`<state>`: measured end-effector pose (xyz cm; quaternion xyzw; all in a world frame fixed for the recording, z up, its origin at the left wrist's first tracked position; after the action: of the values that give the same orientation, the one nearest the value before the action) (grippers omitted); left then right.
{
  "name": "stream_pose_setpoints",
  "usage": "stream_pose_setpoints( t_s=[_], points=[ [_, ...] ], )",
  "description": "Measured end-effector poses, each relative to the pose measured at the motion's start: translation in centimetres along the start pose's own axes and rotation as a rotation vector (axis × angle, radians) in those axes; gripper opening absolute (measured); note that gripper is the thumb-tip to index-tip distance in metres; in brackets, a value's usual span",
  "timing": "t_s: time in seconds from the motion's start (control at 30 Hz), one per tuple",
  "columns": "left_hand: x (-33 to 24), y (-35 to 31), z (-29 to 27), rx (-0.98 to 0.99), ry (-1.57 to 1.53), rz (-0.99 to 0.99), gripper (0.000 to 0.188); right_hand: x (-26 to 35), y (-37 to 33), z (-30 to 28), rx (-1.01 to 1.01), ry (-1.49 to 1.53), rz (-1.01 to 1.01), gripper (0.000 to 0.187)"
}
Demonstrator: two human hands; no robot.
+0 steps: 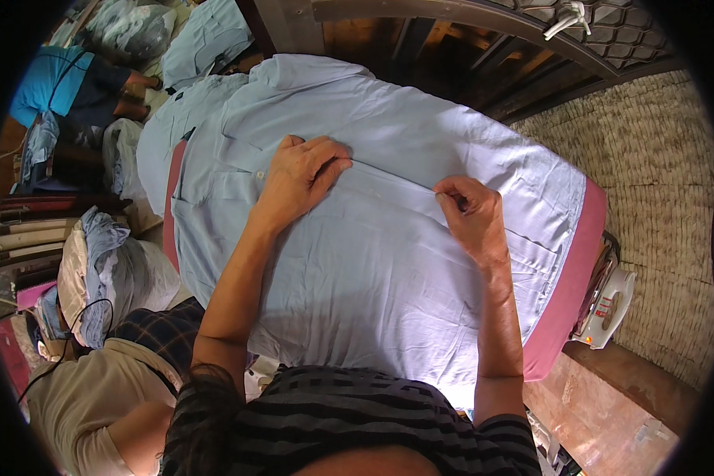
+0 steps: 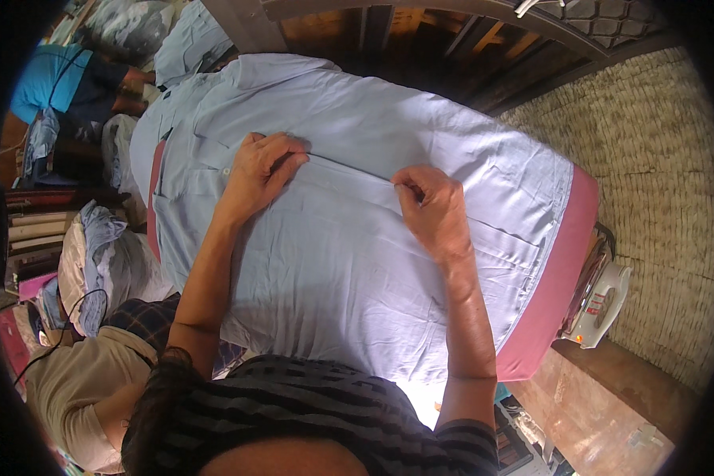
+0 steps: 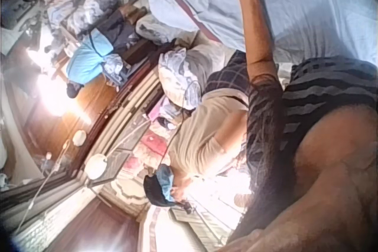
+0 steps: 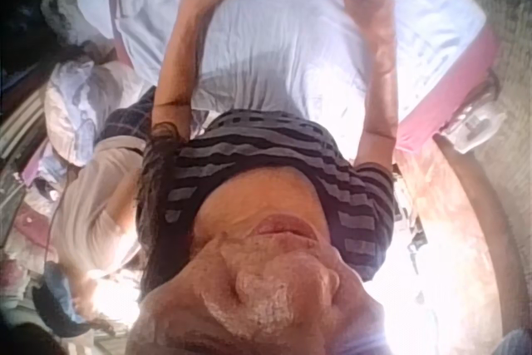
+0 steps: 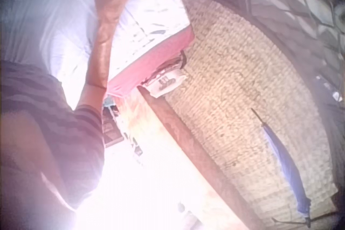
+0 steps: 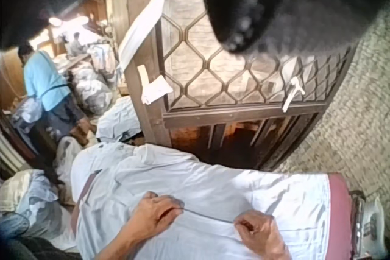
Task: The person irons a blue button-down shirt on an ironing board using an iron, smoothing the fabric, aligning the buttons and collar, and then lifting the shirt to reposition and continue ironing.
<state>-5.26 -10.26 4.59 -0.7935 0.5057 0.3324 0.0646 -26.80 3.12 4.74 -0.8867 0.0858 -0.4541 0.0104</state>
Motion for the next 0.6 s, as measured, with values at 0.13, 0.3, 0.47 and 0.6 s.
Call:
stream_pose_setpoints(
  t_s=[0.13, 0.3, 0.47, 0.6],
  points=[
    [0.16, -0.07, 0.05, 0.008, 0.001, 0.002, 0.01, -0.22, -0.04, -0.11, -0.006, 0.018, 0.004, 0.01],
    [-0.02, 0.01, -0.08, 0.001, 0.04, -0.011, 0.01, -0.93, -0.21, -0.2, -0.036, 0.054, 0.06, 0.014],
    [0.35, -0.02, 0.22, -0.022, 0.043, -0.014, 0.01, -0.64, -0.12, -0.46, -0.021, -0.006, 0.038, 0.021],
    [0.44, 0.0, 0.32, -0.038, 0.034, 0.005, 0.009, -0.33, -0.26, -0.47, 0.007, 0.013, 0.019, 0.027]
  ],
)
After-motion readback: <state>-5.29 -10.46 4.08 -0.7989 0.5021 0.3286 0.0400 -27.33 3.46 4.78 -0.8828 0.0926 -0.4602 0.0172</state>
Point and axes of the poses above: each hand's wrist, its own y-axis towards the middle knuckle, its own z-axis out of the palm, x = y × z, the point moved 6 cm from there along y, towards the middle knuckle, and after that the axes turned 15 degrees about x, right-handed, at the moved point
